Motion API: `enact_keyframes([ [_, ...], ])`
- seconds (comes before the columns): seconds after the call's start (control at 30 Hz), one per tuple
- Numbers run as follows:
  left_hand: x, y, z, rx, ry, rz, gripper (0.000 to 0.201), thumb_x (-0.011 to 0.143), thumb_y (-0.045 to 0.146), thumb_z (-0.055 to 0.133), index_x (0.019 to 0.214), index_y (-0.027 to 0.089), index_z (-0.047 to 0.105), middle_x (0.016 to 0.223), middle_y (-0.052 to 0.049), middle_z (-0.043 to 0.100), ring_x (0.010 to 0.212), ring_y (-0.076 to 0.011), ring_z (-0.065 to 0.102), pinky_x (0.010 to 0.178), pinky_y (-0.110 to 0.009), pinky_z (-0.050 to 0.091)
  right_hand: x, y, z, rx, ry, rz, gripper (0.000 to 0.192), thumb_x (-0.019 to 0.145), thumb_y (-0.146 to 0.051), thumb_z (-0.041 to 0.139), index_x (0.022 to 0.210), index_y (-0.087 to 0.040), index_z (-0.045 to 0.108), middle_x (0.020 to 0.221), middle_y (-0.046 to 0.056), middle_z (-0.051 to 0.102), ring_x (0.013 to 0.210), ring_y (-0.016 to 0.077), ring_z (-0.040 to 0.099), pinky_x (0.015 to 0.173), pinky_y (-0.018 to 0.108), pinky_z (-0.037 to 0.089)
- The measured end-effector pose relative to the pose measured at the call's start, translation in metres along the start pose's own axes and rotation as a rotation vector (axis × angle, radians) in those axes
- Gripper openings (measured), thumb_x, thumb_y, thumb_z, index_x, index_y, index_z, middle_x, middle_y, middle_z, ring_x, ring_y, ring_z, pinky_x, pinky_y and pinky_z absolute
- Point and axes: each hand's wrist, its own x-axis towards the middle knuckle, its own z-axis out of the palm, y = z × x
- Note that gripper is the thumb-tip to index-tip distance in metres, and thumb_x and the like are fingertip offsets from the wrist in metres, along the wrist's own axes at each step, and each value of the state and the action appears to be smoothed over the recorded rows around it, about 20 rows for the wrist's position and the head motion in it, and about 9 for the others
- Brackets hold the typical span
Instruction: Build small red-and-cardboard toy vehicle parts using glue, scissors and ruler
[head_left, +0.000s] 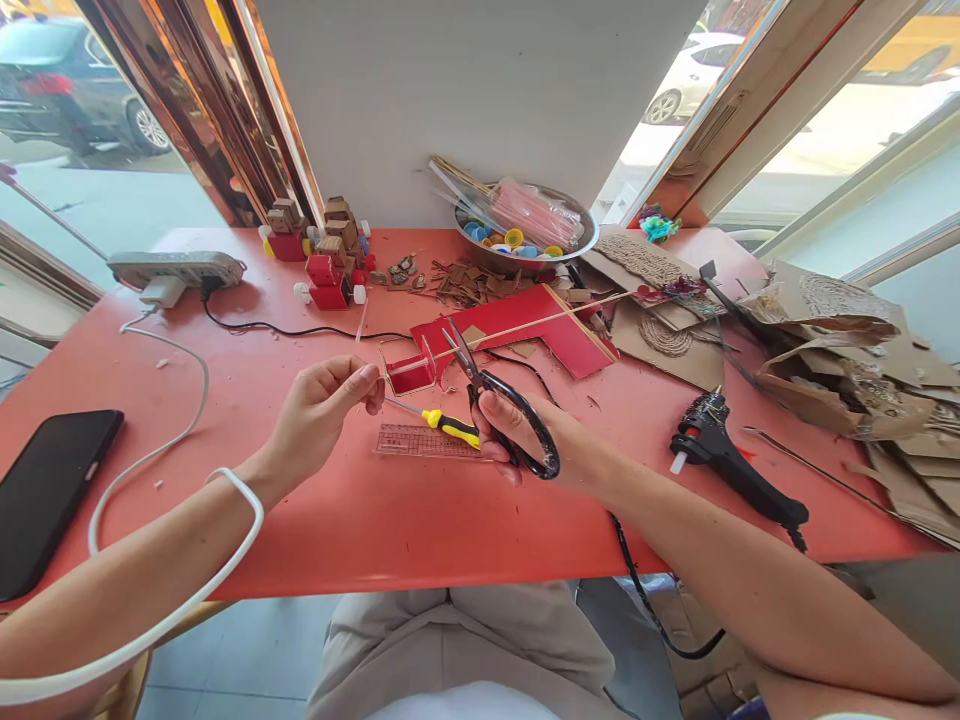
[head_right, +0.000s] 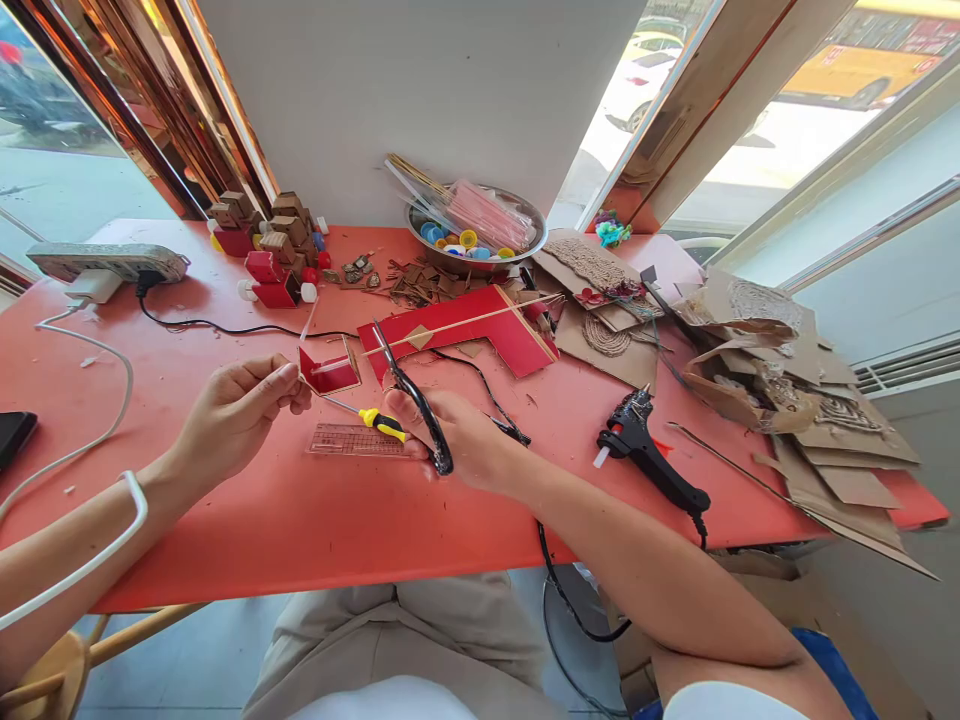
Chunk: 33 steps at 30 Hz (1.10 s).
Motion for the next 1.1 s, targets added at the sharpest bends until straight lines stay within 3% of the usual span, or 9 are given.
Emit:
enact_keyframes([
  [0.27,0.007,-0.003,0.004,0.129,-0.013,0.064,0.035,0.079,0.048,0.071,0.057,0.023,0.06,0.058,-0.002,0.06,0.056,-0.0149,0.05,0.059,-0.03,0.047,0.004,-0.004,-0.005,0.007,0.026,0.083,0.061,0.07,-0.075,0.077,0.064,-0.025,0.042,0.048,-0.01,0.041,0.04,0.0055,0.04,0.037,0.02,0.029],
  [0.4,0.009,-0.004,0.003,0.171,-0.018,0.05,0.033,0.077,0.048,0.069,0.057,0.023,0.06,0.058,-0.002,0.06,0.056,-0.0148,0.05,0.059,-0.029,0.047,0.003,-0.01,-0.011,-0.048,0.021,0.131,0.059,0.07,-0.07,0.078,0.061,-0.025,0.041,0.047,-0.01,0.044,0.037,0.005,0.043,0.033,0.018,0.022],
  [0.5,0.013,-0.007,0.003,0.172,-0.024,0.028,0.033,0.074,0.05,0.069,0.057,0.023,0.06,0.057,-0.001,0.06,0.056,-0.0145,0.051,0.059,-0.028,0.047,0.006,-0.016,-0.014,-0.067,0.022,0.16,0.051,0.075,-0.058,0.079,0.063,-0.024,0.044,0.047,-0.01,0.046,0.036,0.0051,0.043,0.032,0.017,0.023],
  [0.63,0.022,-0.015,0.006,0.141,-0.022,0.014,0.032,0.072,0.05,0.067,0.057,0.023,0.06,0.057,-0.001,0.059,0.056,-0.0144,0.052,0.059,-0.028,0.047,0.016,-0.025,-0.017,-0.154,0.128,0.337,0.038,0.089,-0.023,0.063,0.059,-0.024,0.039,0.042,-0.01,0.04,0.031,0.0041,0.034,0.032,0.017,0.024],
  [0.73,0.029,-0.021,0.007,0.157,-0.028,0.012,0.032,0.074,0.047,0.067,0.056,0.023,0.058,0.056,-0.001,0.059,0.055,-0.0138,0.052,0.058,-0.027,0.046,0.02,-0.027,-0.021,-0.228,0.109,0.367,0.042,0.088,-0.013,0.055,0.052,-0.023,0.036,0.04,-0.008,0.038,0.032,0.0035,0.032,0.034,0.016,0.023],
  [0.87,0.032,-0.026,0.005,0.203,-0.054,0.0,0.035,0.077,0.049,0.067,0.056,0.023,0.057,0.054,0.001,0.057,0.052,-0.0133,0.05,0.055,-0.027,0.042,0.02,-0.022,-0.029,-0.304,0.087,0.326,0.04,0.086,-0.02,0.063,0.053,-0.023,0.04,0.042,-0.008,0.04,0.034,0.0046,0.031,0.034,0.019,0.018],
  [0.97,0.031,-0.026,0.005,0.243,-0.077,0.002,0.037,0.079,0.051,0.067,0.057,0.023,0.057,0.053,0.001,0.057,0.052,-0.014,0.051,0.055,-0.027,0.042,0.02,-0.023,-0.037,-0.39,0.102,0.267,0.046,0.088,-0.036,0.072,0.057,-0.024,0.04,0.043,-0.007,0.043,0.036,0.0063,0.038,0.037,0.02,0.025],
  [1.1,0.031,-0.026,0.0,0.257,-0.08,0.016,0.037,0.08,0.052,0.065,0.058,0.023,0.058,0.056,-0.001,0.061,0.054,-0.0152,0.054,0.058,-0.028,0.046,0.027,-0.034,-0.051,-0.837,0.181,0.238,0.056,0.092,-0.054,0.072,0.056,-0.024,0.041,0.046,-0.005,0.045,0.042,0.0101,0.047,0.046,0.024,0.032],
])
